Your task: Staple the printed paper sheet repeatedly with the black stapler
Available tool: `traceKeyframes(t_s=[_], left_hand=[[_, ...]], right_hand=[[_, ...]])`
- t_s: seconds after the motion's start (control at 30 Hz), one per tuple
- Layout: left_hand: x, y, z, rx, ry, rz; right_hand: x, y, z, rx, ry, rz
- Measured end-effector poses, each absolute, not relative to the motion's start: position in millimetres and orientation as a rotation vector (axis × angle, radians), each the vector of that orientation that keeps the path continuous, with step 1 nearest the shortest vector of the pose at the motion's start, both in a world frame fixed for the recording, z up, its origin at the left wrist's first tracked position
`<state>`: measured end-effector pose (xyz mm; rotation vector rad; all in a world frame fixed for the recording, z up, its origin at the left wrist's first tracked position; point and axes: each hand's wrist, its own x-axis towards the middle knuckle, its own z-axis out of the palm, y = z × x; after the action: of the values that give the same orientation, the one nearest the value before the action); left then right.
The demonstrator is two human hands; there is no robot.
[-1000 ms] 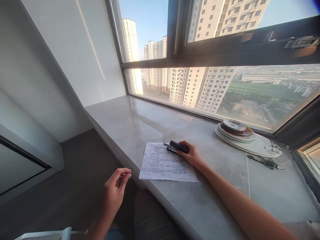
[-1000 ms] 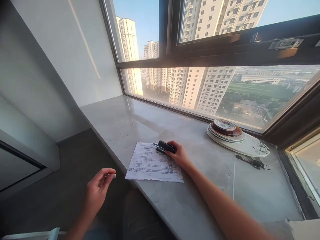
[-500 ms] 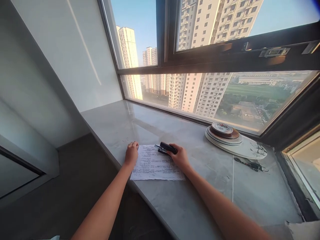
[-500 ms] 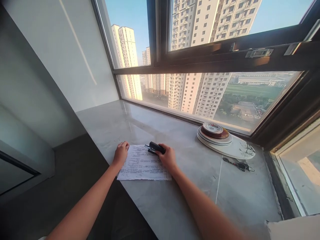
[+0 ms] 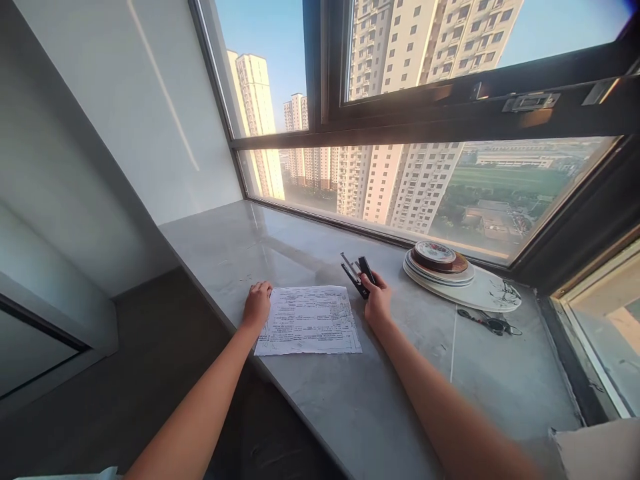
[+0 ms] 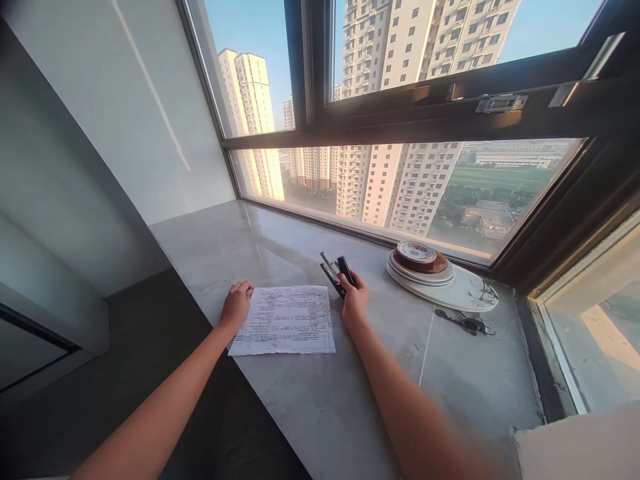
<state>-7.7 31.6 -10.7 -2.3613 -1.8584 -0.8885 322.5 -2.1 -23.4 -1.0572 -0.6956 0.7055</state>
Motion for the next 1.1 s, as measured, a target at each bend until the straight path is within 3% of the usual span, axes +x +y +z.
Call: traceKeyframes(t_s=[0.33, 0.5, 0.67, 0.93, 1.1], left_hand=[[-5, 24, 4, -2.323, -1.758, -1.005], [57, -17, 35, -2.34, -1.641, -1.177], [149, -58, 15, -3.048, -1.233, -0.755], [165, -64, -22, -2.971, -1.233, -0.318], [168, -66, -21, -2.922, -1.25, -0.342]], right_hand=[[316, -3, -24, -1.177, -0.781, 0.745], [317, -3, -23, -1.181, -0.808, 0.731], [316, -5, -17, -1.18, -0.794, 0.728], [315, -7, -15, -1.202, -0.854, 0.726], [315, -6, -15, -1.228, -0.857, 0.71]])
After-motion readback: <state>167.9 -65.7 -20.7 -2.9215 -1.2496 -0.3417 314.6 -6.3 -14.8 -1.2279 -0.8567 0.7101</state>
